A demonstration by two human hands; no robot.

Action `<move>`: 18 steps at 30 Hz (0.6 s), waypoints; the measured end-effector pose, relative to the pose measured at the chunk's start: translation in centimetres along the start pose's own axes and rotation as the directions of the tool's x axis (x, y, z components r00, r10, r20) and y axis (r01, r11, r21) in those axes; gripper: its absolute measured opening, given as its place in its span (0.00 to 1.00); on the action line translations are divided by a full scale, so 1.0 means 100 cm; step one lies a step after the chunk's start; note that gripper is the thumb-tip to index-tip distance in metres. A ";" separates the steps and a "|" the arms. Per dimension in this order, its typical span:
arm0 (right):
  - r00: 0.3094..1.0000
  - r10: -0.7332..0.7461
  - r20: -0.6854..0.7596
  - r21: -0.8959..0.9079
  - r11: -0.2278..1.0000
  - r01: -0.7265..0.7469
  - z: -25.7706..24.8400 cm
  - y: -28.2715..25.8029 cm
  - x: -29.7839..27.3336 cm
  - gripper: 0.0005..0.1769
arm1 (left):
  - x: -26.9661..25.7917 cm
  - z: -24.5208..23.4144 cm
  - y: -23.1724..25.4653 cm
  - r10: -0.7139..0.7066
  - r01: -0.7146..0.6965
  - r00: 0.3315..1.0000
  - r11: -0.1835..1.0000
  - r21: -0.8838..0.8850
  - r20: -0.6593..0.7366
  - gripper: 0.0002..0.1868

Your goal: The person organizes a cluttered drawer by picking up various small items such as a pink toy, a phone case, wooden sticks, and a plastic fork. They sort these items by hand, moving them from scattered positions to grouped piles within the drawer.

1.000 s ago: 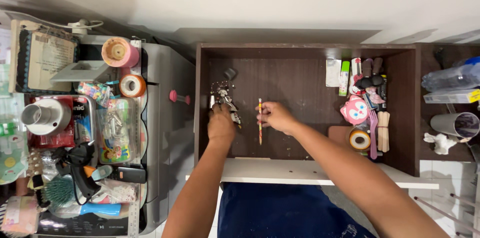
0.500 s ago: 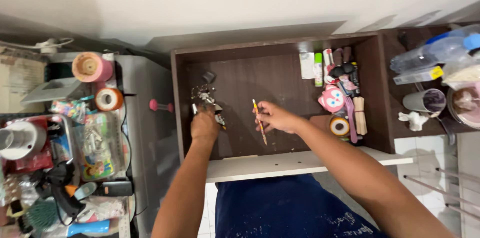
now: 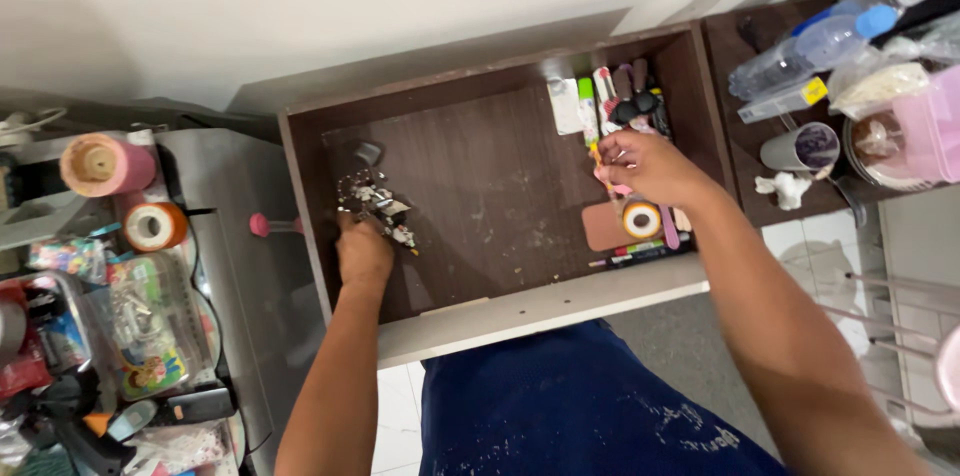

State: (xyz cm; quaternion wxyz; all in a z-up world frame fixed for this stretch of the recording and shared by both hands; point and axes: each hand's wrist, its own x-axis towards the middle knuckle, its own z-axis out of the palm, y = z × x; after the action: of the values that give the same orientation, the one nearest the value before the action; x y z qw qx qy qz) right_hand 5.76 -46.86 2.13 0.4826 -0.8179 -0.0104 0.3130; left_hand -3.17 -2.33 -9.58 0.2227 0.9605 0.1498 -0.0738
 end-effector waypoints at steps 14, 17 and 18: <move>0.933 0.334 0.137 -0.802 0.591 -0.094 0.038 0.065 -0.052 0.06 | -0.017 -0.058 0.122 0.415 0.084 0.740 0.724 -0.685 0.530 0.28; 0.921 0.361 0.147 -0.862 0.504 -0.059 0.034 0.065 -0.052 0.09 | -0.022 -0.029 0.164 0.554 0.325 0.587 0.506 -0.799 0.590 0.29; 0.915 0.375 0.149 -0.885 0.464 -0.046 0.034 0.066 -0.052 0.09 | -0.023 -0.021 0.174 0.591 0.381 0.548 0.453 -0.806 0.592 0.29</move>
State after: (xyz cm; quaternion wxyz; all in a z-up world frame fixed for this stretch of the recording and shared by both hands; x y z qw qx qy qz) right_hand -2.02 -49.39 -1.63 -0.0466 -0.8792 -0.1424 0.4523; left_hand 0.38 -16.85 -0.14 0.7314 0.5444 -0.0307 -0.4095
